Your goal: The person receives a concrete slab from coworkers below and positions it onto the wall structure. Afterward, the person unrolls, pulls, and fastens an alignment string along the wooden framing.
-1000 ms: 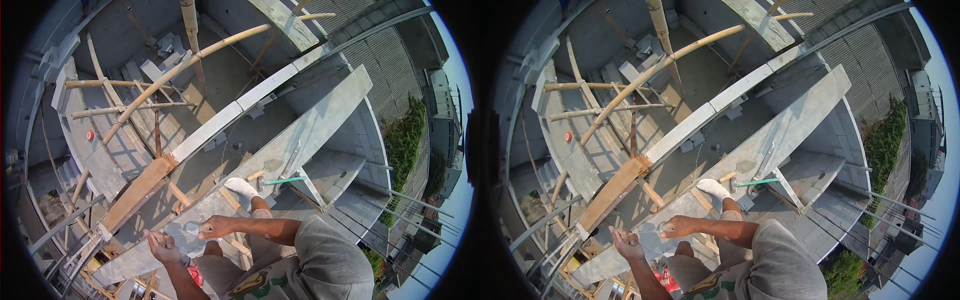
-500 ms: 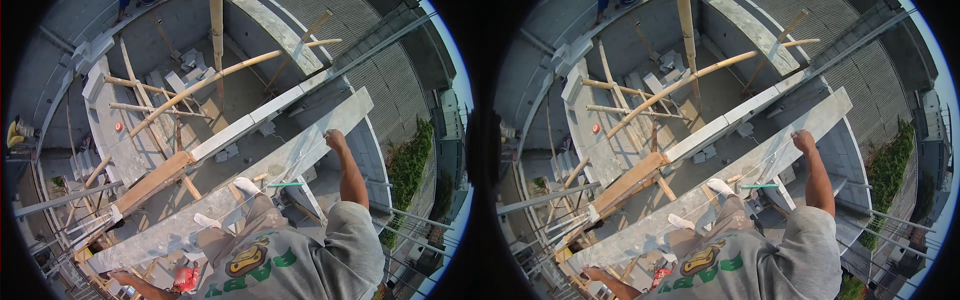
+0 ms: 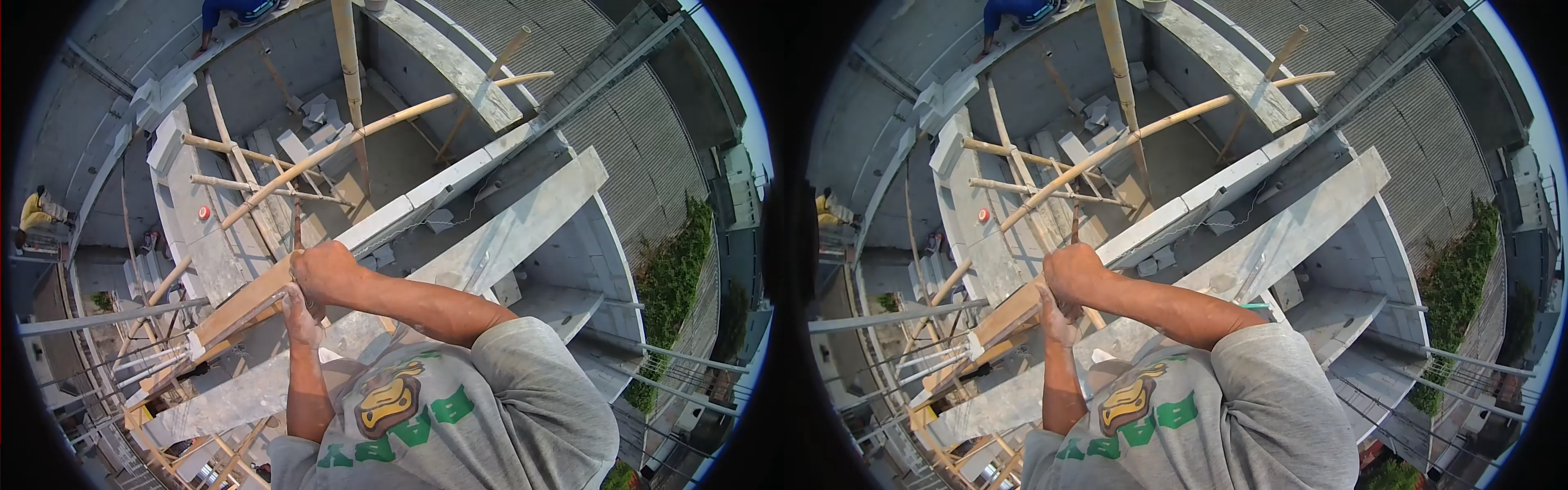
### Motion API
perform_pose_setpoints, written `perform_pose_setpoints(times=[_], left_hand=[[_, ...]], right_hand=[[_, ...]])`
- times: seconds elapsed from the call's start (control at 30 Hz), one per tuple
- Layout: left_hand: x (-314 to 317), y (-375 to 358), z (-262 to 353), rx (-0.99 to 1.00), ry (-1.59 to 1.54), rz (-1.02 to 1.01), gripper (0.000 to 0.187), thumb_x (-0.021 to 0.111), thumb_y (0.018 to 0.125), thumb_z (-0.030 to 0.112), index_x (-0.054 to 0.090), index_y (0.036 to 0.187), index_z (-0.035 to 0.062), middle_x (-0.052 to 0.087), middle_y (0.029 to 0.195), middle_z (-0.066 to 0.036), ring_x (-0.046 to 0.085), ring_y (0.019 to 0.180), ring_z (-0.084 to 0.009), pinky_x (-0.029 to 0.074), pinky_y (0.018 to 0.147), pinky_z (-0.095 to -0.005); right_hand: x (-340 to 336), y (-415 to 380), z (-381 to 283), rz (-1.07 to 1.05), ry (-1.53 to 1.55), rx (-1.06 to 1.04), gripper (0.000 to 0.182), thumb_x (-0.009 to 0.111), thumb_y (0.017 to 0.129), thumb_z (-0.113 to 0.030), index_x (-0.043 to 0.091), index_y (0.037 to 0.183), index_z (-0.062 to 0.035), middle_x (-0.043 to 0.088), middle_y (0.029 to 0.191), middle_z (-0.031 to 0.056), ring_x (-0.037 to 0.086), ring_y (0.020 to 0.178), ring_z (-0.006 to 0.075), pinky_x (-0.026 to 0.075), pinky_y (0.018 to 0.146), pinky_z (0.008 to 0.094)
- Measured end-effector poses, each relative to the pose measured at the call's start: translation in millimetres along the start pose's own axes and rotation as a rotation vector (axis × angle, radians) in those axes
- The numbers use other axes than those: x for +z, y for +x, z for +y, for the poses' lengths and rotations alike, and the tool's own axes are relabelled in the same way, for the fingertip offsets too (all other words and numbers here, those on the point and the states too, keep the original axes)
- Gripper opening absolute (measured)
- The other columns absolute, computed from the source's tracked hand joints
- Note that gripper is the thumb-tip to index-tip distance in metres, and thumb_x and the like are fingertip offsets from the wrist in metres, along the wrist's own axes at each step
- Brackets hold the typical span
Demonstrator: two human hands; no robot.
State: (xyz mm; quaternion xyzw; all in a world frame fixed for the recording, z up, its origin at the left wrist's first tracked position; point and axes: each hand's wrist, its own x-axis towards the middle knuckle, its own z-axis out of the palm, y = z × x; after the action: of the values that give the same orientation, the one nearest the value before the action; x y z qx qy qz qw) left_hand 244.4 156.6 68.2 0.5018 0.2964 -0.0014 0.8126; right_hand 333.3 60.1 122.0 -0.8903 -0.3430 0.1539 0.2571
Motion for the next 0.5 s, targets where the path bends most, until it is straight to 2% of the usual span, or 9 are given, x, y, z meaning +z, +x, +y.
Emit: perform_pose_setpoints(times=[0.07,0.1,0.2,0.27,0.33,0.37,0.4,0.47,0.5], left_hand=[[-24.0,3.1,12.4,-0.026,0.226,-0.128,0.055,0.056,0.077,0.055,0.05,0.091,0.0019,0.041,0.055,0.001,0.03,0.041,-0.0037,0.021,0.037,-0.0197],[-36.0,1.9,17.0,-0.069,0.319,-0.208,0.044,0.055,0.08,0.049,0.047,0.078,0.0052,0.041,0.056,0.001,0.031,0.04,-0.0039,0.022,0.036,-0.0199],[-46.6,-17.8,24.4,-0.005,0.119,-0.033,0.039,0.053,0.084,0.041,0.041,0.065,0.0092,0.036,0.051,0.003,0.03,0.037,-0.0047,0.021,0.034,-0.0208],[-89.8,-16.3,40.0,0.108,-0.266,0.15,0.04,0.051,0.087,0.035,0.035,0.057,0.0125,0.029,0.046,0.004,0.027,0.034,-0.0058,0.019,0.032,-0.0215],[-157.1,-20.9,52.0,0.262,-0.342,0.253,0.042,0.05,0.087,0.034,0.031,0.055,0.0153,0.026,0.043,0.004,0.024,0.031,-0.0063,0.017,0.03,-0.0219],[-178.9,-28.3,57.2,0.287,-0.272,0.457,0.042,0.05,0.087,0.035,0.031,0.055,0.0156,0.025,0.043,0.004,0.023,0.031,-0.0063,0.016,0.03,-0.0221],[-198.8,-36.0,63.1,0.309,-0.197,0.654,0.042,0.05,0.087,0.036,0.031,0.055,0.0159,0.024,0.043,0.005,0.021,0.03,-0.0064,0.016,0.03,-0.0223],[-249.9,-56.7,64.8,0.337,-0.07,0.809,0.042,0.05,0.086,0.037,0.032,0.055,0.0158,0.023,0.044,0.005,0.02,0.031,-0.0061,0.015,0.031,-0.0228],[-246.7,-67.0,68.4,0.326,-0.014,0.943,0.041,0.051,0.086,0.036,0.031,0.055,0.0158,0.023,0.044,0.005,0.019,0.033,-0.0062,0.015,0.032,-0.0228]], right_hand=[[-1.8,-4.3,10.6,0.056,0.017,0.008,0.02,0.056,0.067,-0.016,0.059,0.077,0.0016,0.061,0.067,0.0182,0.062,0.065,0.0323,0.05,0.061,0.0408],[-2.0,-7.8,15.5,0.001,0.017,-0.029,0.019,0.056,0.069,-0.016,0.059,0.077,0.0009,0.061,0.067,0.0186,0.062,0.066,0.0331,0.049,0.061,0.0413],[-1.4,-21.0,34.3,-0.145,0.061,-0.107,0.019,0.056,0.073,-0.019,0.06,0.077,-0.001,0.06,0.068,0.0195,0.06,0.067,0.0354,0.048,0.062,0.0429],[-2.4,-36.4,64.2,-0.214,0.142,-0.107,0.02,0.056,0.076,-0.021,0.06,0.077,-0.0023,0.059,0.069,0.02,0.059,0.067,0.0368,0.047,0.063,0.0438],[1.3,-58.2,119.2,-0.179,0.165,-0.036,0.024,0.054,0.079,-0.026,0.06,0.079,-0.0027,0.059,0.07,0.0201,0.058,0.067,0.0375,0.046,0.065,0.0439],[1.1,-70.2,148.7,-0.168,0.044,0.063,0.025,0.054,0.079,-0.026,0.06,0.078,-0.0017,0.059,0.07,0.0195,0.059,0.069,0.0362,0.046,0.066,0.0428],[-21.2,-81.6,161.0,-0.234,-0.123,0.211,0.022,0.05,0.077,-0.021,0.063,0.078,-0.0029,0.063,0.078,0.0188,0.061,0.074,0.0342,0.049,0.067,0.0413],[-33.8,-99.0,211.8,-0.202,-0.263,0.4,0.021,0.05,0.077,-0.019,0.063,0.081,-0.0029,0.063,0.08,0.0195,0.062,0.075,0.0331,0.049,0.067,0.0406],[-52.5,-106.0,217.4,-0.075,-0.293,0.465,0.025,0.049,0.082,-0.025,0.06,0.083,-0.0033,0.061,0.073,0.0179,0.06,0.071,0.0352,0.047,0.064,0.0425]])
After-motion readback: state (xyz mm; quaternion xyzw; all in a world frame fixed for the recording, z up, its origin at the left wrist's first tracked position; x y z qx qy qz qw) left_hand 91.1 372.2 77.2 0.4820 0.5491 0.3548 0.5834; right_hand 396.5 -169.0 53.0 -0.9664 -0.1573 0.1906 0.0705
